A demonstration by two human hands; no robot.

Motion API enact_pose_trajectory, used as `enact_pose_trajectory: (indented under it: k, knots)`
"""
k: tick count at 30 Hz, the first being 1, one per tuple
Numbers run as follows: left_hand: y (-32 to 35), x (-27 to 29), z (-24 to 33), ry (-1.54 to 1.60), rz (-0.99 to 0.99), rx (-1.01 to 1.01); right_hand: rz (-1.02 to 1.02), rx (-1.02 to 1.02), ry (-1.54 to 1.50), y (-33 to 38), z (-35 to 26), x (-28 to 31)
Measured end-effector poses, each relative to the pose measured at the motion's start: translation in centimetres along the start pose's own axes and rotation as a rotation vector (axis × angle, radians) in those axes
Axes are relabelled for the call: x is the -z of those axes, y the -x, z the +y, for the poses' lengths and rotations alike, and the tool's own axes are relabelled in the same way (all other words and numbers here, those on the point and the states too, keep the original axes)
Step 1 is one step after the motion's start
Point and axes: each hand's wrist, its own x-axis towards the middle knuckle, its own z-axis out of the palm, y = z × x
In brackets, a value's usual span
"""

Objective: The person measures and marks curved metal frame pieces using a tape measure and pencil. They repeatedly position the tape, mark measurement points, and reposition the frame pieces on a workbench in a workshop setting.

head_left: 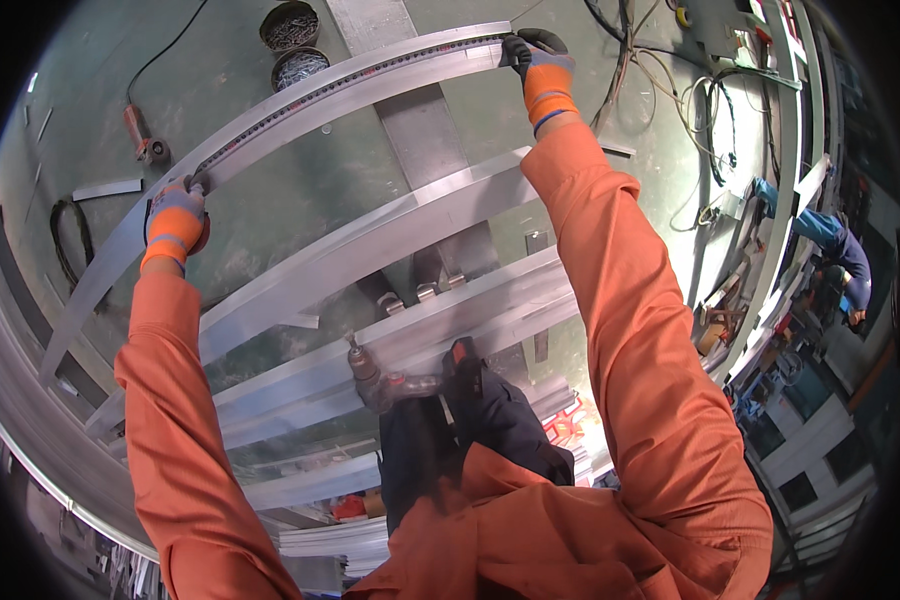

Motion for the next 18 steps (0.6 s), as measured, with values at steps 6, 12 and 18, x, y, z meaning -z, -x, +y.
enact_pose_trajectory:
  k: [6,12,18]
  knots:
    - [0.4,-0.1,-0.1,-0.022,0.023,0.013,0.220,0.221,-0.182,2.3,-3.2,-1.6]
    - [0.3,0.2,0.3,0.033,-0.027,0.055,-0.611,0.070,-0.108,8.4,-5.3,-5.6]
    - [-0.5,-0.8,-0.1,0.044,0.072,0.025,-0.562,0.271,0.243,6.0,0.3,-5.6]
